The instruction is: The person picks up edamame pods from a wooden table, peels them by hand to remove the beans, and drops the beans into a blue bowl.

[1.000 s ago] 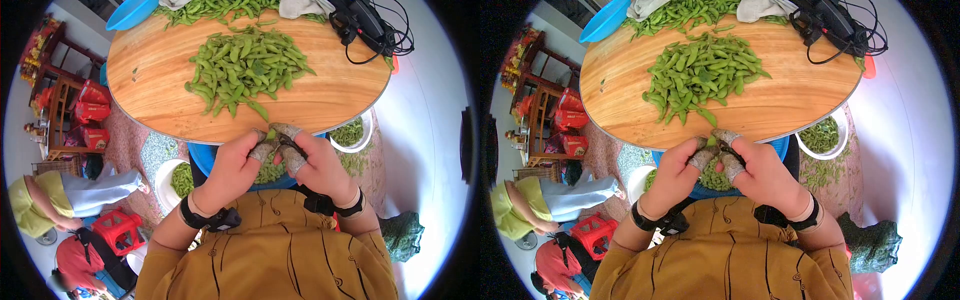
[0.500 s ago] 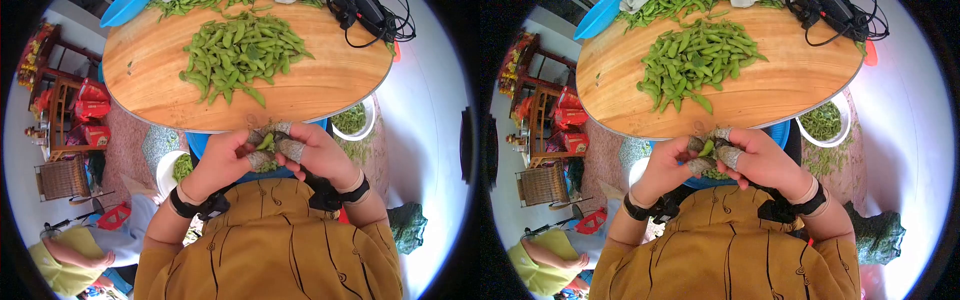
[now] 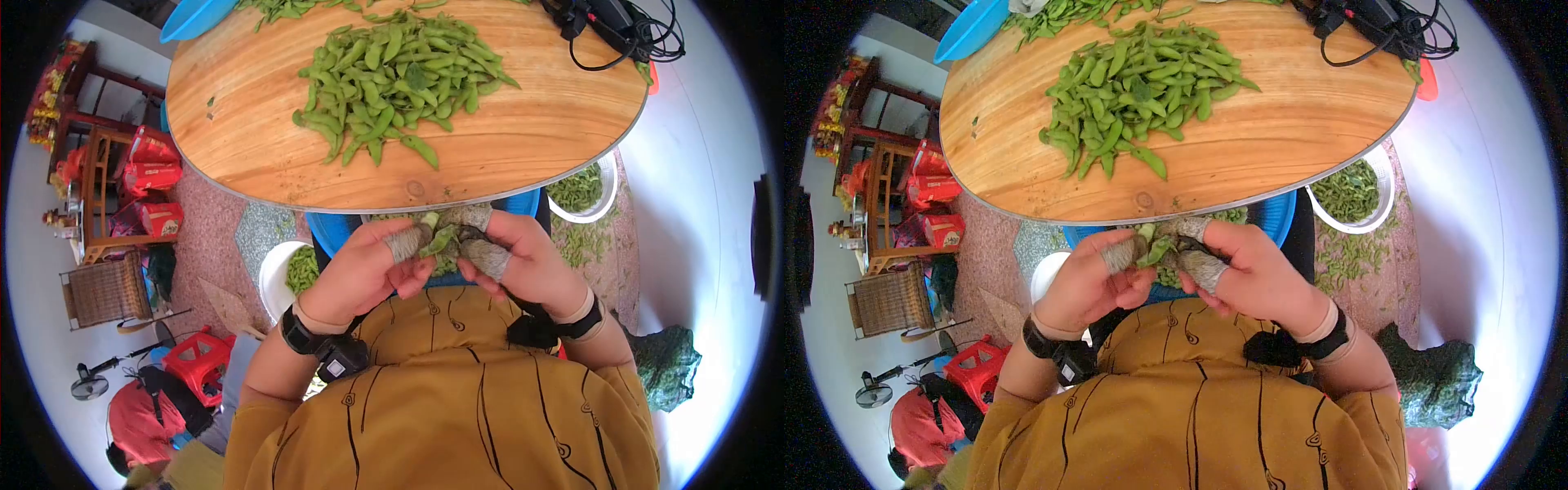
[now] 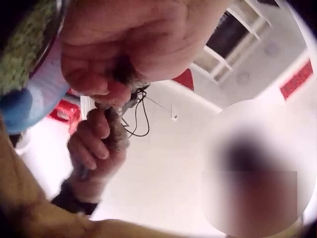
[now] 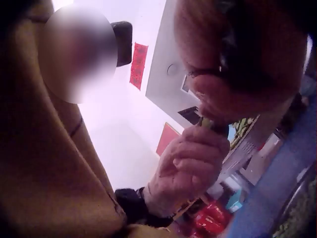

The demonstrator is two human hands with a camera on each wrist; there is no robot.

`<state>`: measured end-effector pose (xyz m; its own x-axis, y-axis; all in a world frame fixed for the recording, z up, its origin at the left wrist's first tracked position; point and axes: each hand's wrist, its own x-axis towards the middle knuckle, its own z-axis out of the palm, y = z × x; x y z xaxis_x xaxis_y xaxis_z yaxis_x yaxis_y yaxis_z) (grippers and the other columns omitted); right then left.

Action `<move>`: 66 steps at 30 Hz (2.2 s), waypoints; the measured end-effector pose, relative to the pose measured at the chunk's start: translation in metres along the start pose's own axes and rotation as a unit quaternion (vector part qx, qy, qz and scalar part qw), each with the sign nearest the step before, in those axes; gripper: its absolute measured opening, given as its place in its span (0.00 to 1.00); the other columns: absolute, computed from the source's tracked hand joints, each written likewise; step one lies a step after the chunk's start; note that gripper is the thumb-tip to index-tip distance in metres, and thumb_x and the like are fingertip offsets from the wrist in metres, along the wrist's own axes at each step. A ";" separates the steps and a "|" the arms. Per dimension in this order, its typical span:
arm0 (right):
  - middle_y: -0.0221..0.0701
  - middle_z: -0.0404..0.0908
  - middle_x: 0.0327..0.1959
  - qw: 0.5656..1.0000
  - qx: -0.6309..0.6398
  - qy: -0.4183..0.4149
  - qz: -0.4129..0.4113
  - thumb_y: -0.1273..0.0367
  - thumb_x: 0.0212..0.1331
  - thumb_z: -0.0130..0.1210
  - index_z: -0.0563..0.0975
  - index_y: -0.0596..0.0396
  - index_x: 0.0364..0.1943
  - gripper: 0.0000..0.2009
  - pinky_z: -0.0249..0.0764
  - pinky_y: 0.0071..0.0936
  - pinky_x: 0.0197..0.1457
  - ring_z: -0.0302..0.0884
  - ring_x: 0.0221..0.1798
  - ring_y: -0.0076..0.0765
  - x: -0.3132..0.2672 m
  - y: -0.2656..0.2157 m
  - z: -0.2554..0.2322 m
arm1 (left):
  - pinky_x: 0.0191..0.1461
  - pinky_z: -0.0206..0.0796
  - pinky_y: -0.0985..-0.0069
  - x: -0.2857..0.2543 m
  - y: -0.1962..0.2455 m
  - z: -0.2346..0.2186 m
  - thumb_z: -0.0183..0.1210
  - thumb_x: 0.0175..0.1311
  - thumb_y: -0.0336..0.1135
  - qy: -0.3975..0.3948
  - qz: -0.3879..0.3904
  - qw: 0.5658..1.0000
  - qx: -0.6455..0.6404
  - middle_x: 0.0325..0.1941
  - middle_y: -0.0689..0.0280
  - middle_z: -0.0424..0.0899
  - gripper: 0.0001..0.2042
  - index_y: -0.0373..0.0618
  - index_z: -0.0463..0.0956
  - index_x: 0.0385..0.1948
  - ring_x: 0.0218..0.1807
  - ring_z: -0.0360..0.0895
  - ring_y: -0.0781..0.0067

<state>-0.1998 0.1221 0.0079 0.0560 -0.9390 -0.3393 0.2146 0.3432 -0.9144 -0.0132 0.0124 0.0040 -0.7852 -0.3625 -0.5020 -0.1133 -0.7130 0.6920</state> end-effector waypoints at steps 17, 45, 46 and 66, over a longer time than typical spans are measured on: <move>0.42 0.73 0.25 0.781 -0.584 0.122 -0.185 0.72 0.41 0.59 0.70 0.59 0.28 0.11 0.73 0.42 0.32 0.75 0.31 0.52 0.003 0.027 0.003 | 0.28 0.65 0.80 -0.018 -0.019 -0.010 0.45 0.59 0.20 0.075 0.082 0.909 0.402 0.25 0.67 0.76 0.06 0.36 0.72 0.32 0.25 0.72 0.82; 0.42 0.75 0.26 0.773 -0.529 0.262 -0.231 0.71 0.45 0.61 0.70 0.59 0.33 0.13 0.72 0.42 0.30 0.76 0.28 0.52 0.076 -0.004 0.006 | 0.35 0.69 0.65 -0.062 -0.007 -0.054 0.59 0.53 0.33 0.205 0.158 0.629 0.733 0.28 0.53 0.78 0.09 0.40 0.76 0.33 0.32 0.77 0.50; 0.42 0.75 0.26 0.772 -0.532 0.258 -0.235 0.71 0.45 0.61 0.70 0.59 0.33 0.13 0.72 0.42 0.30 0.76 0.28 0.52 0.075 -0.005 0.008 | 0.35 0.70 0.68 -0.052 -0.005 -0.044 0.58 0.54 0.32 0.185 0.217 0.673 0.683 0.28 0.55 0.79 0.10 0.39 0.76 0.37 0.31 0.78 0.54; 0.45 0.79 0.34 0.909 -0.292 0.169 -0.244 0.73 0.50 0.58 0.72 0.61 0.44 0.16 0.75 0.34 0.39 0.80 0.39 0.51 0.030 -0.002 0.021 | 0.31 0.67 0.84 0.003 0.002 0.007 0.49 0.66 0.31 0.133 0.190 0.971 0.063 0.34 0.66 0.81 0.11 0.42 0.73 0.48 0.29 0.76 0.79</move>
<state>-0.1783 0.0934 0.0038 -0.2303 -0.9564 0.1799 -0.4255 -0.0673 -0.9024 -0.0204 0.0138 0.0076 -0.6020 -0.7386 -0.3033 0.0674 -0.4254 0.9025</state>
